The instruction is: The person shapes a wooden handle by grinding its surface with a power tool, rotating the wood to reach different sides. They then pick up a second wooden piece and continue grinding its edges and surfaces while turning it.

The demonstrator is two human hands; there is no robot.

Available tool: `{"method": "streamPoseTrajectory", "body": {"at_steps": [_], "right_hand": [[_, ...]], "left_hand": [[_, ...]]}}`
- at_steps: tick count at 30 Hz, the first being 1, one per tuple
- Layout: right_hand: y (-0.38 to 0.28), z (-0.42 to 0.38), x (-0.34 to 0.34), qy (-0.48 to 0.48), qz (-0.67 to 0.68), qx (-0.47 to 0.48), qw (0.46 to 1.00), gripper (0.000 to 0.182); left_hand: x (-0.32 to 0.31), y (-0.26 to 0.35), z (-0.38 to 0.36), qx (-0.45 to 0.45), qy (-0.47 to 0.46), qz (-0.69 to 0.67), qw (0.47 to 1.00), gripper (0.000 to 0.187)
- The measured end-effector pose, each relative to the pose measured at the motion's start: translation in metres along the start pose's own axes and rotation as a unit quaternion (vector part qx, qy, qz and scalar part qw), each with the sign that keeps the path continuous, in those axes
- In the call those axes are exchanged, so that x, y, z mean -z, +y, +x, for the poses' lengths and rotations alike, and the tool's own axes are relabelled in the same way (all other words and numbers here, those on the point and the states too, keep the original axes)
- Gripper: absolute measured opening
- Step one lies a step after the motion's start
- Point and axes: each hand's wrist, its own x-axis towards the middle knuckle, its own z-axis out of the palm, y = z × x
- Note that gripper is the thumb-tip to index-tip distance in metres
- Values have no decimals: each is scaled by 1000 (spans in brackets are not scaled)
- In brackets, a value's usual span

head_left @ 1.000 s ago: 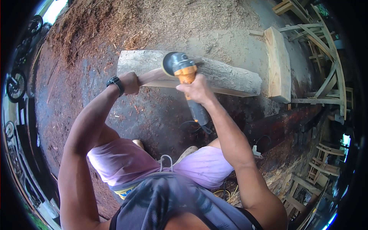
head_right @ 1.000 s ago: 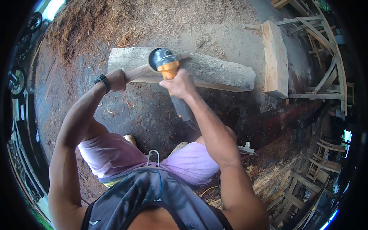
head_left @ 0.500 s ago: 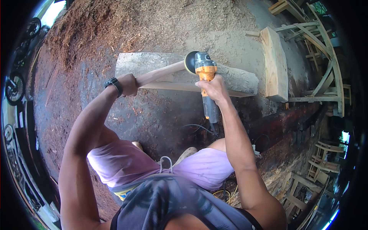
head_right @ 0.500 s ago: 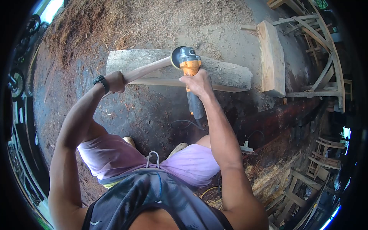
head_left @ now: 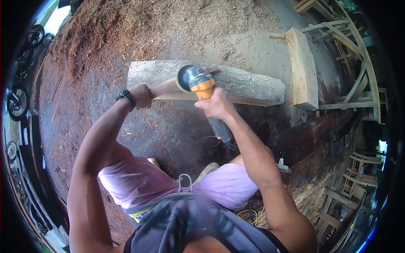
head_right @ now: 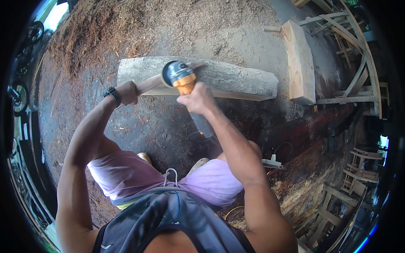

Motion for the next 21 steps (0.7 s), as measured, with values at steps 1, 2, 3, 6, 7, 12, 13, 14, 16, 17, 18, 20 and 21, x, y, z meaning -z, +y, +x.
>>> {"method": "streamPoseTrajectory", "body": {"at_steps": [1, 2, 3, 6, 7, 12, 13, 14, 16, 17, 18, 20, 21], "right_hand": [[9, 7, 0, 28, 12, 7, 1000, 43], [20, 8, 8, 50, 27, -3, 998, 39], [31, 12, 15, 52, 38, -25, 998, 39], [54, 24, 30, 74, 56, -49, 994, 38], [55, 25, 31, 95, 62, -52, 992, 38], [34, 9, 10, 23, 108, 29, 993, 36], [24, 4, 1, 10, 93, 36, 995, 38], [14, -1, -5, -4, 78, 43, 996, 39], [-2, -7, -16, -28, 40, 29, 998, 43], [2, -4, -24, -24, 18, 33, 999, 45], [4, -3, -27, -22, 20, 34, 999, 45], [7, -2, -31, -8, 26, 56, 998, 46], [5, -2, -27, -8, 25, 56, 998, 46]], "left_hand": [[0, -1, 1, 1, 0, -2, 1000, 27], [0, -2, 2, 3, -5, -8, 1000, 27], [0, -3, 3, 5, -10, -15, 1000, 27], [-2, -5, 6, 10, -3, -14, 1000, 23], [-2, -5, 5, 10, -2, -14, 1000, 23], [2, -6, 4, -1, -64, -90, 994, 26], [2, -6, 4, 1, -64, -89, 994, 26], [1, -7, 5, 3, -65, -92, 994, 25], [0, -7, 5, 5, -65, -91, 994, 25], [-1, -6, 5, 6, -59, -88, 994, 25], [-2, -5, 5, 7, -52, -86, 995, 25], [-3, -6, 5, 2, -45, -84, 995, 25], [-4, -7, 6, -2, -37, -84, 996, 26]]}}
